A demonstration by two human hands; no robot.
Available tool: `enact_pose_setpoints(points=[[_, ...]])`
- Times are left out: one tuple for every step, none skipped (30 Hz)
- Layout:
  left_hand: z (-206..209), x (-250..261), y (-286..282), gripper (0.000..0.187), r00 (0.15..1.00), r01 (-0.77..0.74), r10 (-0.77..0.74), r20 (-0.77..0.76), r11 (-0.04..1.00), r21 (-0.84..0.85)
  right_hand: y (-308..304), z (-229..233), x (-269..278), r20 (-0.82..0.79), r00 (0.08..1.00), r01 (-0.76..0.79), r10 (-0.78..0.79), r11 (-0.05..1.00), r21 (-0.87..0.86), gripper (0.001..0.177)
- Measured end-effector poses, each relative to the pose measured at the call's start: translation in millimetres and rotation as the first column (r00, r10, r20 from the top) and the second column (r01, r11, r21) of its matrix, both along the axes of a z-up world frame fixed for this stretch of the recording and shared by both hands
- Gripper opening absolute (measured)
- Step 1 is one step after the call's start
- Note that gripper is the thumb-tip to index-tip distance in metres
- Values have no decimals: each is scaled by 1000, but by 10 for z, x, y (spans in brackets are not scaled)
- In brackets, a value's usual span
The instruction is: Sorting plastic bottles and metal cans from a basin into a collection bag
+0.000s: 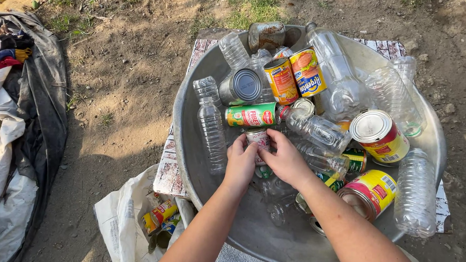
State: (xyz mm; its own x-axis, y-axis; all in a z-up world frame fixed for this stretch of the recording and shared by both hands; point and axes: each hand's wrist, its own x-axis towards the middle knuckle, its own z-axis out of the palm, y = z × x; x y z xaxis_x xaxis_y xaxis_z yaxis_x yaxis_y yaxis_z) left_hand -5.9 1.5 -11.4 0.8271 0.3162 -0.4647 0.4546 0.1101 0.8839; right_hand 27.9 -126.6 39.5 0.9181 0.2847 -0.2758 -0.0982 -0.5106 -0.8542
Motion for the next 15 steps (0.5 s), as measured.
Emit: enact_pose_setpoints(points=[[-2, -3, 0, 71, 1000, 1, -1, -1, 1000, 4, 1, 0, 1, 6, 1000, -1, 1, 1000, 2, 77], [-14, -1, 5, 71, 1000, 0, 0, -2, 1000, 4, 3, 1, 1, 5, 1000, -2, 2, 1000, 2, 77], [-26, 0, 9, 71, 1000, -1, 1, 1, 1000, 1, 6, 1, -1, 7, 1000, -3, 3, 1000, 2, 77], [-38, 2, 14, 72, 1000, -1, 1, 4, 1000, -2, 9, 2, 0, 10, 1000, -3, 3, 1000, 3, 77], [-5, -7, 11, 72, 1000, -2, 2, 3, 1000, -2, 11, 2, -3, 9, 1000, -4, 4, 1000, 3, 77], [30, -16, 7, 71, 1000, -13, 13, 10, 1000, -12, 13, 4, -5, 9, 1000, -3, 3, 1000, 8, 77], [65, -26, 3, 71, 1000, -23, 23, 17, 999, -22, 14, 7, -7, 9, 1000, -3, 3, 1000, 12, 77], [81, -31, 3, 71, 1000, -23, 23, 17, 999, -22, 17, 8, -4, 9, 1000, -3, 3, 1000, 12, 77], [98, -36, 2, 71, 1000, -20, 21, 16, 1000, -21, 20, 9, -1, 6, 1000, -5, 5, 1000, 8, 77], [116, -41, 2, 71, 1000, -18, 18, 16, 1000, -20, 24, 11, 3, 3, 1000, -7, 7, 1000, 4, 77], [105, -47, 3, 71, 1000, -18, 19, 16, 1000, -20, 20, 11, -1, 3, 1000, -7, 7, 1000, 4, 77], [95, -50, 3, 71, 1000, -18, 19, 18, 1000, -17, 16, 11, -3, 2, 1000, -2, 2, 1000, 7, 77], [84, -54, 3, 72, 1000, -18, 18, 19, 1000, -14, 13, 11, -5, 1, 1000, 3, -3, 1000, 10, 78], [71, -57, -1, 72, 1000, -19, 19, 19, 1000, -14, 19, 12, -7, 1, 1000, 2, -2, 1000, 10, 78], [56, -60, -6, 71, 999, -23, 24, 24, 1000, -12, 25, 13, -8, 3, 1000, -1, 1, 1000, 9, 78]])
